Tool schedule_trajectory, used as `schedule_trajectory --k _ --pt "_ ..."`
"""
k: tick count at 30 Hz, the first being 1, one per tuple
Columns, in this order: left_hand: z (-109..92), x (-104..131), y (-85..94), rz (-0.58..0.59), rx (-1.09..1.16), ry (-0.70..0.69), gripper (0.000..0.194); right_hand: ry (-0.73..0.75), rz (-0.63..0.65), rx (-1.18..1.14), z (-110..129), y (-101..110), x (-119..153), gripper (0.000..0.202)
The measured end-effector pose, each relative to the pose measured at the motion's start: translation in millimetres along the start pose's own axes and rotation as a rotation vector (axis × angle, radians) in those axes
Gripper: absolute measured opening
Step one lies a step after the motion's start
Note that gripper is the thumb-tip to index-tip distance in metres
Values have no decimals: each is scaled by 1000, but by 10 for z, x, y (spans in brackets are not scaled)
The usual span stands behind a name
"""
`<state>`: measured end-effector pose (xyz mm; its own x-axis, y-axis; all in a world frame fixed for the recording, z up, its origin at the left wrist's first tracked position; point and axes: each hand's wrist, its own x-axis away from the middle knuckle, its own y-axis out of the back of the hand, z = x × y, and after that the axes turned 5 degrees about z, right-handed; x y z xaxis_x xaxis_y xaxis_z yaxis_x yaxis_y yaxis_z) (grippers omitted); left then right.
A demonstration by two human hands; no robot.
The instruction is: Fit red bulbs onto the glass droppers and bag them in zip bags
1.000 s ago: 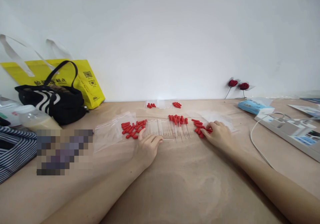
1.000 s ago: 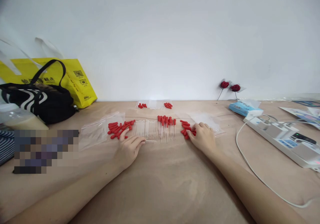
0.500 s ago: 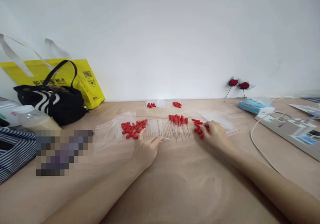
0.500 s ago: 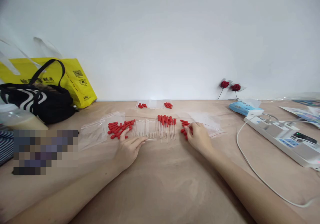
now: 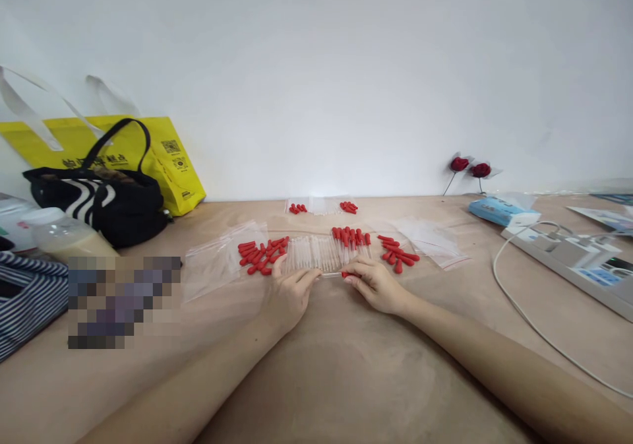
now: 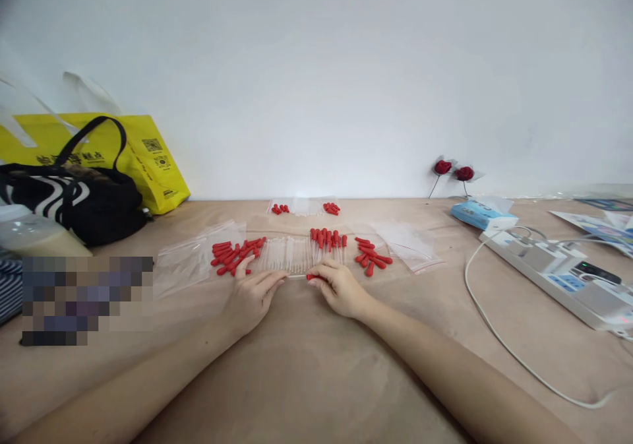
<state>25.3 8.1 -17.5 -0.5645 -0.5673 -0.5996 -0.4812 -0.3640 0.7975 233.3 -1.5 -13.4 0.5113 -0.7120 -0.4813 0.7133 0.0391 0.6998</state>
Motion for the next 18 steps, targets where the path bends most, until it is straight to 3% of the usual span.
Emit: schedule_trajectory --k 13,18 --pt "-6 -1 15 -19 13 -21 23 -40 -51 -30 -19 -34 5 14" --pt "10 11 5 22 -6 -49 29 -35 -66 -64 -7 -48 13 12"
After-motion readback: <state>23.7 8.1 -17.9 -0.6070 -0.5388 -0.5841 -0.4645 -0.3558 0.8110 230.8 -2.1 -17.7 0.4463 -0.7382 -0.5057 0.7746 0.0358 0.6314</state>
